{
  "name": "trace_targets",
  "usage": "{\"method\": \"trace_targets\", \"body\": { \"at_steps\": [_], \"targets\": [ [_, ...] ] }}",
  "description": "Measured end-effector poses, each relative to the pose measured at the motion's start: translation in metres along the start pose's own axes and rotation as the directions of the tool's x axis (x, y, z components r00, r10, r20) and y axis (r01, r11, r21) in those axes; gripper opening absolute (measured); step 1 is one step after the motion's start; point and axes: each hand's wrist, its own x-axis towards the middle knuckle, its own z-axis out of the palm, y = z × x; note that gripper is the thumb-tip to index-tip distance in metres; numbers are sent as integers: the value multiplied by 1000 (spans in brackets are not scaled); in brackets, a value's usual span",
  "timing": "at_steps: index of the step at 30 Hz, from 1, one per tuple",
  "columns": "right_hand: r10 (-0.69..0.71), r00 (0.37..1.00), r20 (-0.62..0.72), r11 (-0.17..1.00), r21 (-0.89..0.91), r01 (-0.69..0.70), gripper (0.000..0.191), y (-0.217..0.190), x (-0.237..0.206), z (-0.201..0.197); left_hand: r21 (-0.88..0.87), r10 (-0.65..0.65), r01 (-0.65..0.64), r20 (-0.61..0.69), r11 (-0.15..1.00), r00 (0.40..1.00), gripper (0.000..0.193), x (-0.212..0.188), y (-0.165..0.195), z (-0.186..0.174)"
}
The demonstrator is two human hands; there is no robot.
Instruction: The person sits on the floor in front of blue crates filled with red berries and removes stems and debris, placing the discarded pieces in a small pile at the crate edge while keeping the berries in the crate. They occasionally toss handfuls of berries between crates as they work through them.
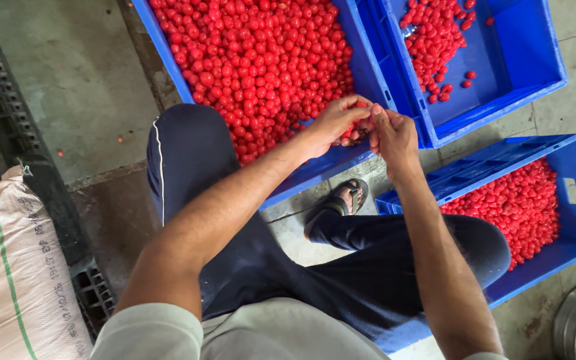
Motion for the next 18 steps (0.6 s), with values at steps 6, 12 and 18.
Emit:
{"method": "trace_targets", "body": {
  "at_steps": [6,12,18],
  "targets": [
    [-47,998,-43,998,-54,45,42,3,1,0,41,29,-30,17,999,999,14,-5,3,2],
    [-16,999,-49,987,157,24,27,4,7,-6,155,-10,22,-78,988,997,19,-5,7,5],
    [154,986,-58,966,218,-138,31,-5,7,-11,32,-28,31,-76,999,997,33,-8,16,5]
  ]
}}
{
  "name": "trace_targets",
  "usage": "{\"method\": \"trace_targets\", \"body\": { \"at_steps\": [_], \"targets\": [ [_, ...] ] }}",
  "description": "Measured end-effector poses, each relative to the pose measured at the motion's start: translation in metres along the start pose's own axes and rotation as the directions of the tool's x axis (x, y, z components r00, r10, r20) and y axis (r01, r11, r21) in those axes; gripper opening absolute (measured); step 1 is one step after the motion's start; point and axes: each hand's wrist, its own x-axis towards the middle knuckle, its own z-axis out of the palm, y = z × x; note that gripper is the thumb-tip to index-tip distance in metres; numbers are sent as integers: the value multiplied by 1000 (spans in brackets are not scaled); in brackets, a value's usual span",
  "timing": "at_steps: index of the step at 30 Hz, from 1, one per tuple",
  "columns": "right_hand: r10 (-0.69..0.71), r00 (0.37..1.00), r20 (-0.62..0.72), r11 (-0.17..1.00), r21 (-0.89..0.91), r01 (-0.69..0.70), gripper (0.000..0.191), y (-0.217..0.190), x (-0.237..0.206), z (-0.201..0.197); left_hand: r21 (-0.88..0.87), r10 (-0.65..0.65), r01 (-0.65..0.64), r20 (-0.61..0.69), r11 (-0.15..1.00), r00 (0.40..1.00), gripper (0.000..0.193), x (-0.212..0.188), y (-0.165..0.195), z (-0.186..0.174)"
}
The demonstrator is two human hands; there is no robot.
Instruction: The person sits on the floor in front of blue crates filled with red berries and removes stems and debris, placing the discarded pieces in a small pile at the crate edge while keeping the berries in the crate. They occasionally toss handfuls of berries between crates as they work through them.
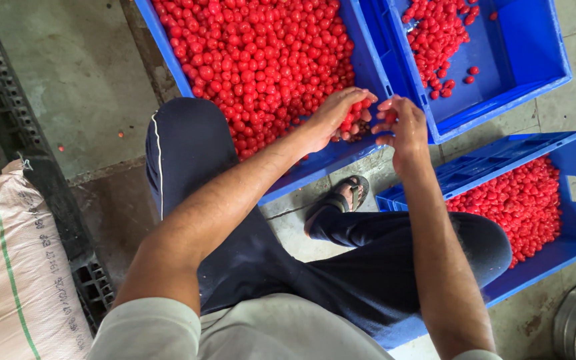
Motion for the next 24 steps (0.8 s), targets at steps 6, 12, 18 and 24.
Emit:
{"method": "trace_targets", "body": {
  "at_steps": [6,12,18,24],
  "targets": [
    [-78,983,164,995,-52,87,33,8,-3,10,-104,26,-14,113,995,993,35,-7,6,5],
    [-126,987,96,992,0,126,23,11,2,9,-37,5,-1,113,999,994,25,-1,1,1],
    [-115,983,143,970,-199,142,36,9,-3,12,54,95,-97,44,994,995,17,4,-7,-6],
    [-88,988,131,977,-184,111,40,6,-5,10,63,73,-78,73,995,995,16,-1,-3,-4]
  ]
}}
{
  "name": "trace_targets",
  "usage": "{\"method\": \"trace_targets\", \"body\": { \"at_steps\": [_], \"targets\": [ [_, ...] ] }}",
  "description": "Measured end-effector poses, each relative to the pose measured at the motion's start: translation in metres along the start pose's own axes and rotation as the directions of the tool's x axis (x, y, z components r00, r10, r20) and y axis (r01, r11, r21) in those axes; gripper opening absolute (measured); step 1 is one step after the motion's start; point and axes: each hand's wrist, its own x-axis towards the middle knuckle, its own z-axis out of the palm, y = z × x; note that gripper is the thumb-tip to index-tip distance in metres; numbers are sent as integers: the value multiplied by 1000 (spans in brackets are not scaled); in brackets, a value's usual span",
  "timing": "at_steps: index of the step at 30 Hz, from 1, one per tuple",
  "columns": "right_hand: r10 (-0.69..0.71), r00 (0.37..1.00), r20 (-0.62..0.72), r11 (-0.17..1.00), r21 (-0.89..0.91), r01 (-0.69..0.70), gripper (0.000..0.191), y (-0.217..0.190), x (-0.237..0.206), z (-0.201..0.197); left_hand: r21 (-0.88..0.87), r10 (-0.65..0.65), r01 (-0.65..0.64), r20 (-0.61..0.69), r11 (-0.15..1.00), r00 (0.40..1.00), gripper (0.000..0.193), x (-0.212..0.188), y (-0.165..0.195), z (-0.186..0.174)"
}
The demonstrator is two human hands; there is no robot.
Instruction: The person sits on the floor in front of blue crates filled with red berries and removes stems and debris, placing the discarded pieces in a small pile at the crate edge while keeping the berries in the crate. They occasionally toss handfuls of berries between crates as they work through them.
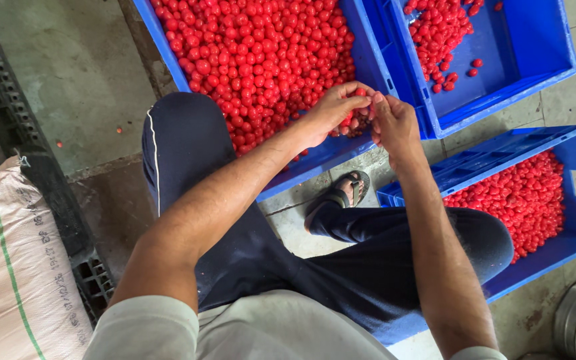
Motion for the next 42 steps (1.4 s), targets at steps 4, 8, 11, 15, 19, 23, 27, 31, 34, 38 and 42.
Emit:
{"method": "trace_targets", "body": {
  "at_steps": [4,8,11,15,19,23,27,31,34,38,42],
  "targets": [
    [3,1000,31,995,100,-6,39,4,3,-2,22,-27,28,-17,999,999,19,-3,5,2],
    [158,985,67,941,291,-171,33,1,6,-8,21,-37,38,-33,999,999,20,-2,6,4],
    [161,980,115,906,377,-192,36,-3,5,-10,4,-22,22,-38,1000,999,24,0,5,5],
    [165,985,44,919,356,-170,46,-3,2,-11,-55,-56,52,-61,997,997,36,2,1,0],
    [82,997,8,963,256,-81,32,2,5,-11,-149,-90,81,-53,986,995,42,7,-5,-5],
    [9,998,-59,999,49,-6,19,5,9,-6,-112,-54,48,-49,993,997,42,11,-10,-8],
    [-102,990,-101,995,-7,102,12,-2,4,0,-59,-77,74,-54,995,996,46,6,-5,-8],
    [-187,982,24,980,-60,188,23,-10,-2,-1,-14,-163,162,-35,987,986,47,0,4,-1],
    [-193,974,114,980,-23,197,21,-8,-1,1,21,-175,175,0,984,985,45,-4,8,3],
    [-206,978,-16,971,-127,202,25,-1,3,3,-34,-155,153,-111,988,982,30,-1,7,1],
    [-106,994,-11,985,-134,104,36,2,3,2,-40,-87,82,-129,996,988,17,6,0,-4]
  ]
}}
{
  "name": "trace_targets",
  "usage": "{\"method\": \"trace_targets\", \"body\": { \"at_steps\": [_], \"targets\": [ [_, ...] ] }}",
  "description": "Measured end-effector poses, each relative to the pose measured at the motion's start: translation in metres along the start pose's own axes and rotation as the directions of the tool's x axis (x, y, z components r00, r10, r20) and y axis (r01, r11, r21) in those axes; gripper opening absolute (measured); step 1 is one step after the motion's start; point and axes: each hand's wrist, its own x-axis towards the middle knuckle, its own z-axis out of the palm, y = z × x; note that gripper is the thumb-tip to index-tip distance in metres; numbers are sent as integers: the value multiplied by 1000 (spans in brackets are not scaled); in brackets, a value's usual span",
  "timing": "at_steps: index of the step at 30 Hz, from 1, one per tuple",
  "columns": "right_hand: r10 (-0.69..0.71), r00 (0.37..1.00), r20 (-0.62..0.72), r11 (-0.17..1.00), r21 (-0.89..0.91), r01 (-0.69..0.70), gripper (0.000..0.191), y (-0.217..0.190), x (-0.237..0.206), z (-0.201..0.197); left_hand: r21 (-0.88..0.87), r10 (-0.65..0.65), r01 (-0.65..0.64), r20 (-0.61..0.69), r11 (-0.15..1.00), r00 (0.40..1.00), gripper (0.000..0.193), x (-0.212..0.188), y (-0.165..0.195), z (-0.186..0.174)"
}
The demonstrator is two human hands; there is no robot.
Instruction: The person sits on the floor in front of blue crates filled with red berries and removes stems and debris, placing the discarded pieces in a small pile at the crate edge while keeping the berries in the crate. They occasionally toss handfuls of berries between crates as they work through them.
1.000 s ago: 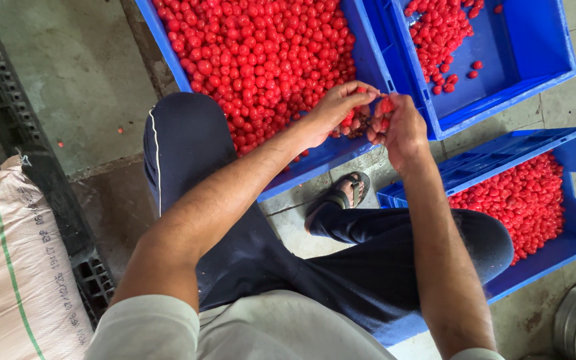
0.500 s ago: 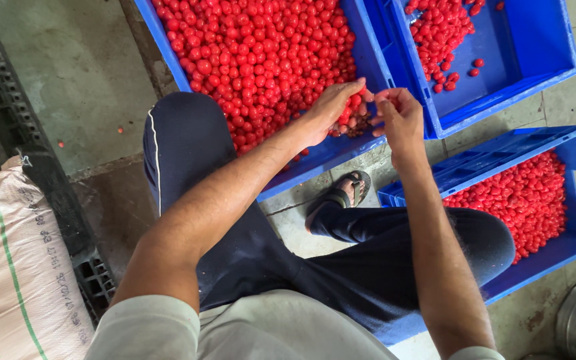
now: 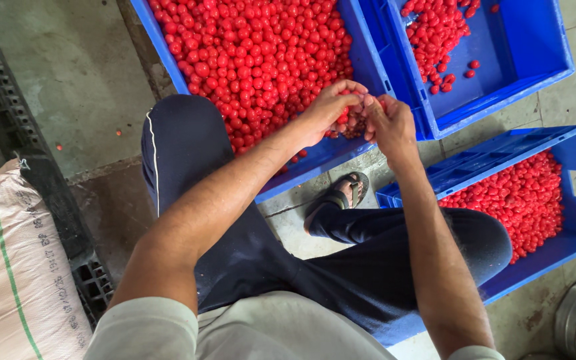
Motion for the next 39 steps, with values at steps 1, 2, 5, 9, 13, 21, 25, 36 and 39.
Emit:
{"method": "trace_targets", "body": {
  "at_steps": [1,2,5,9,13,21,25,36,39],
  "targets": [
    [9,1000,9,1000,-17,-9,37,0,-1,-1,1,22,-22,31,1000,999,16,1,-2,0],
    [27,1000,12,1000,8,-27,38,-1,-1,-1,2,43,-43,62,999,997,15,1,-5,0],
    [73,997,22,993,90,-75,40,-2,-1,-2,-23,61,-59,114,998,992,16,3,-9,0],
    [89,995,43,973,211,-96,40,1,1,-4,-92,85,-68,191,993,978,17,1,-8,1],
    [82,996,32,965,246,-88,39,7,2,-5,-38,67,-62,167,997,984,18,-1,-4,3],
    [134,991,8,932,339,-128,26,4,3,-5,64,47,-55,120,996,992,16,-1,-7,2],
    [74,993,95,853,509,-112,22,-1,1,-8,107,22,-29,63,994,998,16,-1,-8,2],
    [127,991,52,906,400,-137,14,0,3,-7,-48,65,-59,114,997,991,29,4,-5,-2],
    [101,990,95,931,343,-127,15,-4,-2,-3,-56,75,-69,118,996,990,30,2,-3,0]
  ]
}}
